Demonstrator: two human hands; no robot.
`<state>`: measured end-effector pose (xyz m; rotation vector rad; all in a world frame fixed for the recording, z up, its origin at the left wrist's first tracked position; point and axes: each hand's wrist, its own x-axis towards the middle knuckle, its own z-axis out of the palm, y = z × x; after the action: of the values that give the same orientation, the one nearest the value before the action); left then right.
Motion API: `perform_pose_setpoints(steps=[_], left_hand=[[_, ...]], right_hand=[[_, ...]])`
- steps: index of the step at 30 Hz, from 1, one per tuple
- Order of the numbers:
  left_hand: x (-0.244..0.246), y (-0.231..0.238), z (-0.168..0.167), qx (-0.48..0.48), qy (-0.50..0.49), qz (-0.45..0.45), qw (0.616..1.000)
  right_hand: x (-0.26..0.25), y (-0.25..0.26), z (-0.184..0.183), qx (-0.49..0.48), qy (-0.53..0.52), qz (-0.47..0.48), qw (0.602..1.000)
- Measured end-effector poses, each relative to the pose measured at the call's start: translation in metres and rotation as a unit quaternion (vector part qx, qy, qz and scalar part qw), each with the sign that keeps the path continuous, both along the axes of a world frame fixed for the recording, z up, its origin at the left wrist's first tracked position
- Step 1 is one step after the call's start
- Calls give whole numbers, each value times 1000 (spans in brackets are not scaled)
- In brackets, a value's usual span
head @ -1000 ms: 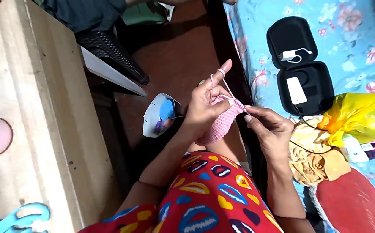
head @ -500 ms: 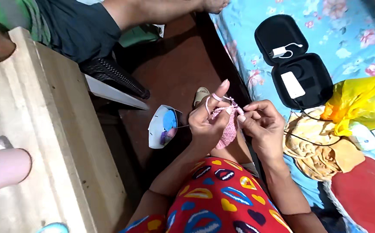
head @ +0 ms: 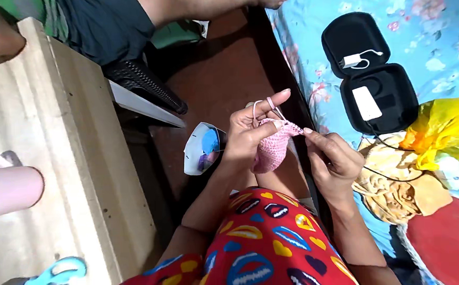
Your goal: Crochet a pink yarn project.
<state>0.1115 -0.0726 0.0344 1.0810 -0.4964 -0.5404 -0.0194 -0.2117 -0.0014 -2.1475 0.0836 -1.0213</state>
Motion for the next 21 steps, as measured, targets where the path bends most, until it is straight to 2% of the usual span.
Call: perform_pose_setpoints(steps=[2, 4, 7, 10, 13, 16, 19, 21], left_hand=[[3, 1, -2, -4, 26, -20, 999], [0, 2, 0, -1, 57, -32, 998], [4, -2, -4, -36, 86, -58, 994], [5, -2, -5, -26, 75, -69, 994], [6, -2, -5, 24, 25, -60, 998], [1, -3, -3, 75, -46, 1, 996], [-13, 1, 7, 124, -127, 49, 983], [-19, 0, 6, 145, -200, 92, 965]], right_hand=[[-1, -5, 1, 45, 7, 37, 998], [-3, -8, 3, 138, 24, 80, 987], [-5, -10, 6, 304, 70, 126, 942], [-3, -12, 8, 398, 103, 145, 900], [-1, -12, 10, 375, 119, 124, 911], [0, -7, 11, 348, 122, 106, 923], [3, 1, 9, 376, 99, 94, 917], [6, 9, 13, 334, 82, 92, 934]])
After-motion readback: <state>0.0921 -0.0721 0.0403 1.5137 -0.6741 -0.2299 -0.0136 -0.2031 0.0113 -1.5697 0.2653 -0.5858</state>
